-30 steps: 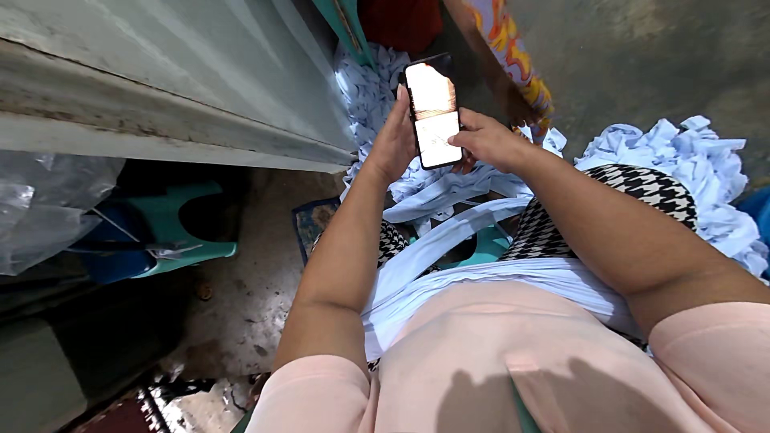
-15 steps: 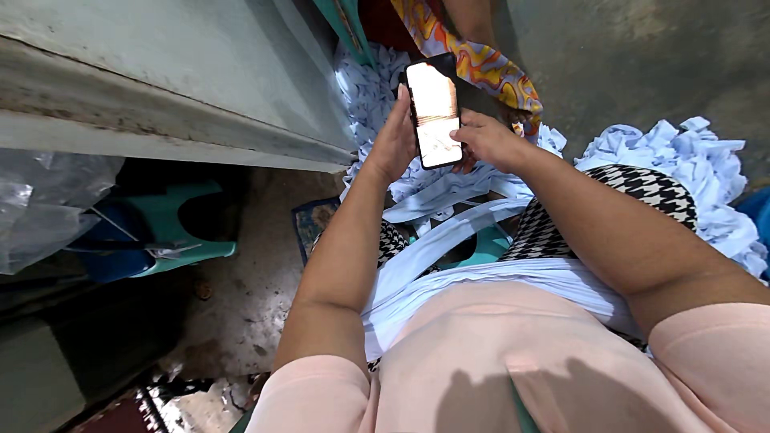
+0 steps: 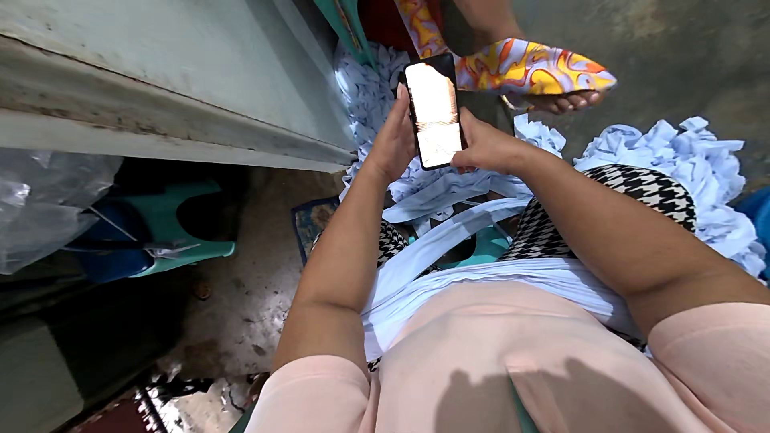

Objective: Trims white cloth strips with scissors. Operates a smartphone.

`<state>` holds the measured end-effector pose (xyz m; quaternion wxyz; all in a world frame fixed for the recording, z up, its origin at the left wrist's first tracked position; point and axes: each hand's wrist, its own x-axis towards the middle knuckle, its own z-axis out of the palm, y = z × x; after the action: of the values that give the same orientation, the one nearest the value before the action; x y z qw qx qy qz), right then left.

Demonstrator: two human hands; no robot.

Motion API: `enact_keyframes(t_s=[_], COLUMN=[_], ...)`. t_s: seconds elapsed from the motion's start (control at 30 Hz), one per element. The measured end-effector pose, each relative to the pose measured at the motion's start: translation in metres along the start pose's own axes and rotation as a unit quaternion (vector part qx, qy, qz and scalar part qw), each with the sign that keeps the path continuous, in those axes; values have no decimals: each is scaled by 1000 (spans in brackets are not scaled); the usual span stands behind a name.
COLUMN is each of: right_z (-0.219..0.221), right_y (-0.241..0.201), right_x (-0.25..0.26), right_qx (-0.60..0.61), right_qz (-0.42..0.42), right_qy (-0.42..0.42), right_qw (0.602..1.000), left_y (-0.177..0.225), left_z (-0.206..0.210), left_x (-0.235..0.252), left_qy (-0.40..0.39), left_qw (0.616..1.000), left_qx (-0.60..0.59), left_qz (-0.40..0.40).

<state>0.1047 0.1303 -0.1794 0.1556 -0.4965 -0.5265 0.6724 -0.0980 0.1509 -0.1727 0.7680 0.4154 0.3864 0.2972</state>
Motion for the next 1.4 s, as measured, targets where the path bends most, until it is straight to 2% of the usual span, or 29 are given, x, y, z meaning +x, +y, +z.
enact_keyframes(t_s=[1.0,1.4], right_z=[0,-1], right_y=[2,-11], right_x=[0,-2], right_qx=[26,77], right_qz=[-9,2], right_qy=[-6,-17], right_qw=[1000,997], left_y=[-2,6], left_z=[-2,5], left_x=[0,-9], left_qy=[7,56], left_qw=[1000,998], left_qx=[6,-2], left_qz=[-3,1])
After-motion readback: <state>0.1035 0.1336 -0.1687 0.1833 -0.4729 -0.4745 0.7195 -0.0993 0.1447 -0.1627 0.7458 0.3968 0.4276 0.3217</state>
